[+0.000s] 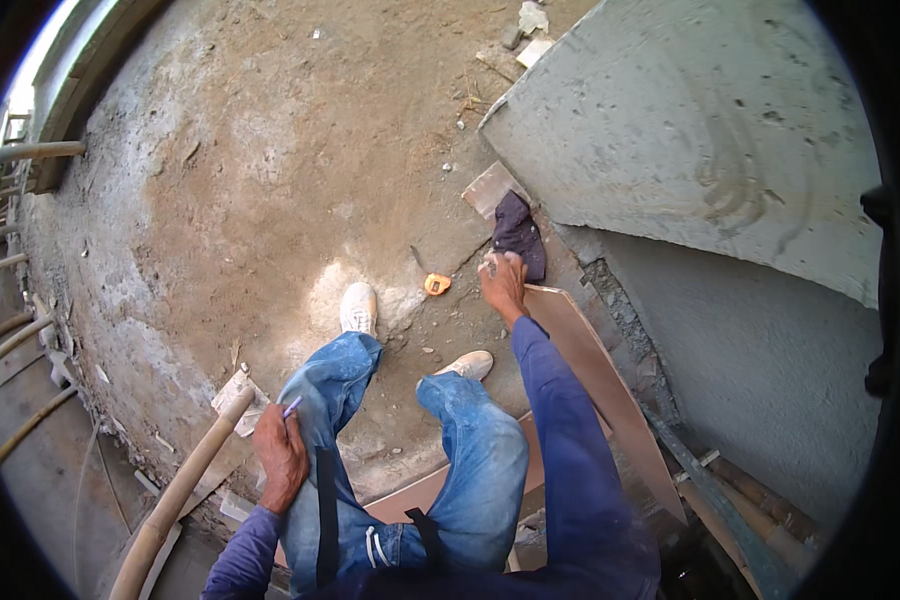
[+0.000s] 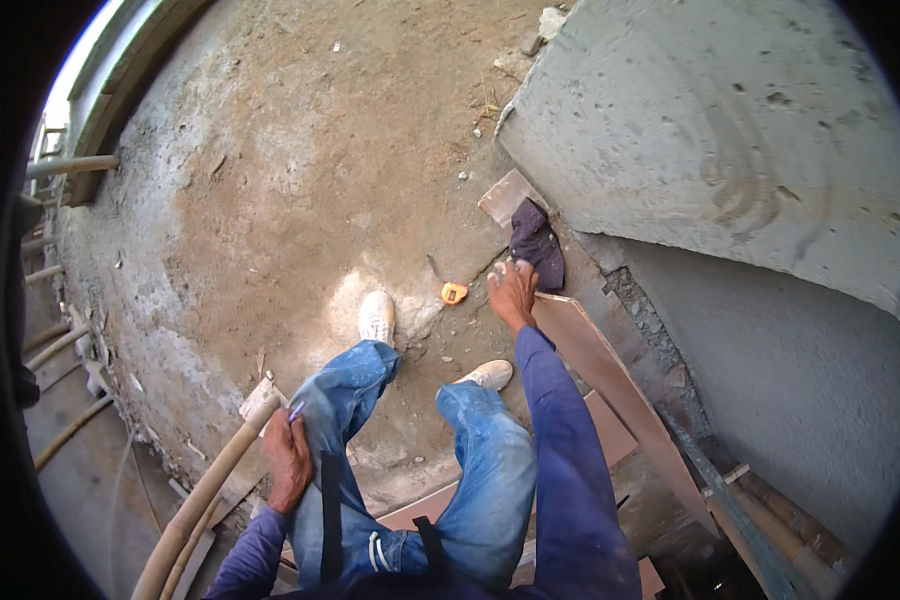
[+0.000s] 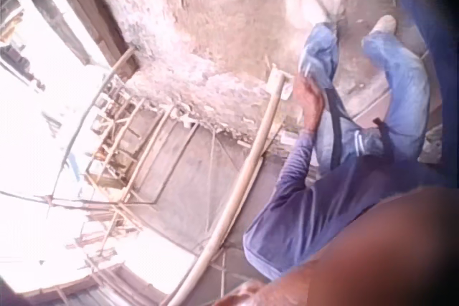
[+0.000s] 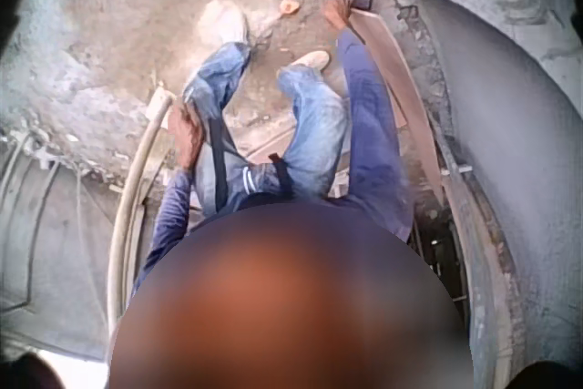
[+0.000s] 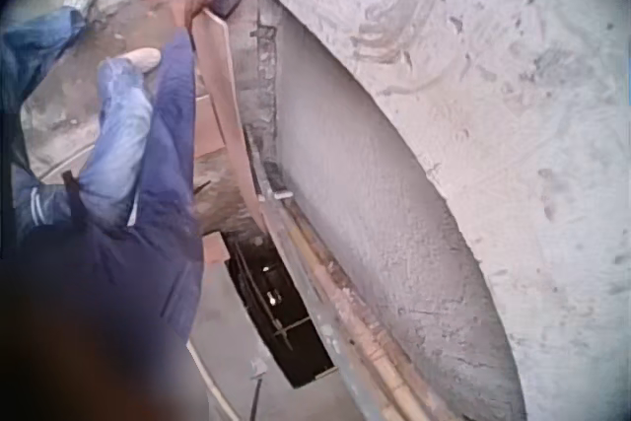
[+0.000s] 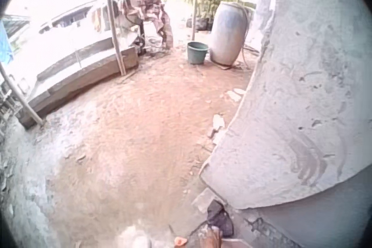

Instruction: The person cuts a large sheet of plywood in half using a hand saw while kneeling on the ground. After cutting, the person moves the cut pieces and measures them with a tape measure and pencil.

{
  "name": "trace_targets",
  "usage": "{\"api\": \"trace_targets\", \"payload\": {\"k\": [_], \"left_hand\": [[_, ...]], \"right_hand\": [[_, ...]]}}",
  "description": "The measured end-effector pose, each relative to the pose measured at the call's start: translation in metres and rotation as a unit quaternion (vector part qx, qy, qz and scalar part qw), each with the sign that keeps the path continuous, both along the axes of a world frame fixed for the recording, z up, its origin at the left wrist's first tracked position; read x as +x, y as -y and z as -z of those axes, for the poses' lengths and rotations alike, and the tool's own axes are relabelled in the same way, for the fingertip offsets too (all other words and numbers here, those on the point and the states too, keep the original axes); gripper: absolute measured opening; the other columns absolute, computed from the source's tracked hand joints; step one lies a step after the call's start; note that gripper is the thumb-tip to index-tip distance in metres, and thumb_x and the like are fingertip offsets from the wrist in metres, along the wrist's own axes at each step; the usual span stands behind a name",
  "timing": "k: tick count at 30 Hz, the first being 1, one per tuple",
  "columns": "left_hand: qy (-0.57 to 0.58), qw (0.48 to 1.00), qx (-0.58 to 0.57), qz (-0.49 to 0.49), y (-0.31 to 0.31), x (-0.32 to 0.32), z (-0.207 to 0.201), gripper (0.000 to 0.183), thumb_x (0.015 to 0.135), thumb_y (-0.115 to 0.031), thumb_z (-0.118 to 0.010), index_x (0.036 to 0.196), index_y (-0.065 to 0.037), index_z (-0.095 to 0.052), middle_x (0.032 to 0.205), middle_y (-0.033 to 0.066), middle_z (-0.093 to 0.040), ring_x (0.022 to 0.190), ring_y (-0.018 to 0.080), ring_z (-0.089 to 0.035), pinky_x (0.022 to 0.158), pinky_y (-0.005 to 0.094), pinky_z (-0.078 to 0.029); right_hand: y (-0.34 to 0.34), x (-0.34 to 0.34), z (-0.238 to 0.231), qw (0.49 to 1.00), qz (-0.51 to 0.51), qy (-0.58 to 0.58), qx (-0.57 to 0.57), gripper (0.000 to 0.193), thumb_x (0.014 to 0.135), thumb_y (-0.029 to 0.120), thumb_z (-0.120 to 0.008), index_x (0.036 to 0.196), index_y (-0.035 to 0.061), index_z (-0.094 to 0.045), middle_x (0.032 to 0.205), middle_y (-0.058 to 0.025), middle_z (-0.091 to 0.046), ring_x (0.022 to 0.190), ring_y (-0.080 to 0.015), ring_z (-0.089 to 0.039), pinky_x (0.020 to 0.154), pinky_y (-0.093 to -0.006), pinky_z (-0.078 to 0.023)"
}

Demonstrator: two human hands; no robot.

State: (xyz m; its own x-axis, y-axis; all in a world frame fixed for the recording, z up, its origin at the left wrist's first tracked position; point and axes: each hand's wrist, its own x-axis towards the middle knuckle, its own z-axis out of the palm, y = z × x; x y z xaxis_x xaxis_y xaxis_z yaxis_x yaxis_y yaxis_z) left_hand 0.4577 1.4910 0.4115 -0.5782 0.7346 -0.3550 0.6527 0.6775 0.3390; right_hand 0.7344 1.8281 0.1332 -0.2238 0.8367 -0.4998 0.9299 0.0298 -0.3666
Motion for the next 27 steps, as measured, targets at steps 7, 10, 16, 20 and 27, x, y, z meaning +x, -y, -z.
{"api": "trace_targets", "payload": {"k": [7,10,16,20,27], "left_hand": [[-0.009,0.998,0.004,-0.068,-0.002,0.009,-0.006,0.006,0.099,-0.007,-0.06,0.096,-0.002,-0.063,0.083,0.0172,-0.059,0.075,0.0369,-0.059,0.068,0.0457,-0.044],[-0.011,0.996,-0.01,-0.085,-0.006,0.012,-0.009,0.009,0.099,-0.009,-0.062,0.093,-0.002,-0.064,0.082,0.0159,-0.059,0.074,0.035,-0.06,0.068,0.0438,-0.045],[0.034,0.995,0.039,-0.086,-0.029,0.025,-0.011,0.019,0.099,-0.019,-0.07,0.092,-0.003,-0.064,0.07,0.0083,-0.052,0.063,0.0243,-0.053,0.06,0.0405,-0.042],[0.201,0.914,0.261,-0.239,-0.109,0.041,-0.062,0.025,0.099,-0.025,-0.074,0.098,-0.003,-0.064,0.073,-0.0045,-0.047,0.065,0.0063,-0.042,0.059,0.0269,-0.036],[0.626,0.643,0.439,0.041,-0.282,0.073,-0.286,0.101,0.078,-0.069,-0.084,0.145,0.001,-0.055,0.127,0.0097,-0.069,0.106,0.0156,-0.069,0.092,0.0301,-0.056]], "right_hand": [[-0.081,-0.033,0.136,0.969,0.173,0.163,-0.07,0.049,0.089,0.038,-0.08,0.133,0.019,-0.07,0.15,-0.02,-0.049,0.136,-0.0403,-0.048,0.112,-0.059,-0.038],[-0.068,-0.041,0.112,0.966,0.225,0.072,0.101,0.039,0.092,0.025,-0.077,0.128,0.0116,-0.07,0.126,-0.0167,-0.064,0.121,-0.0366,-0.06,0.104,-0.055,-0.043],[-0.017,-0.075,-0.145,0.903,0.166,-0.311,0.246,0.012,0.087,0.002,-0.067,0.097,-0.0003,-0.061,0.096,-0.0153,-0.06,0.096,-0.0349,-0.06,0.09,-0.0452,-0.047],[-0.004,-0.067,-0.377,0.861,0.077,-0.449,0.226,0.011,0.083,-0.003,-0.058,0.093,0.0006,-0.059,0.088,-0.0134,-0.058,0.082,-0.0306,-0.06,0.078,-0.0413,-0.049],[-0.043,-0.003,-0.659,0.767,-0.191,-0.577,0.205,0.023,0.079,-0.011,-0.05,0.092,0.0023,-0.061,0.087,-0.0117,-0.064,0.08,-0.0256,-0.059,0.078,-0.0354,-0.05]]}}
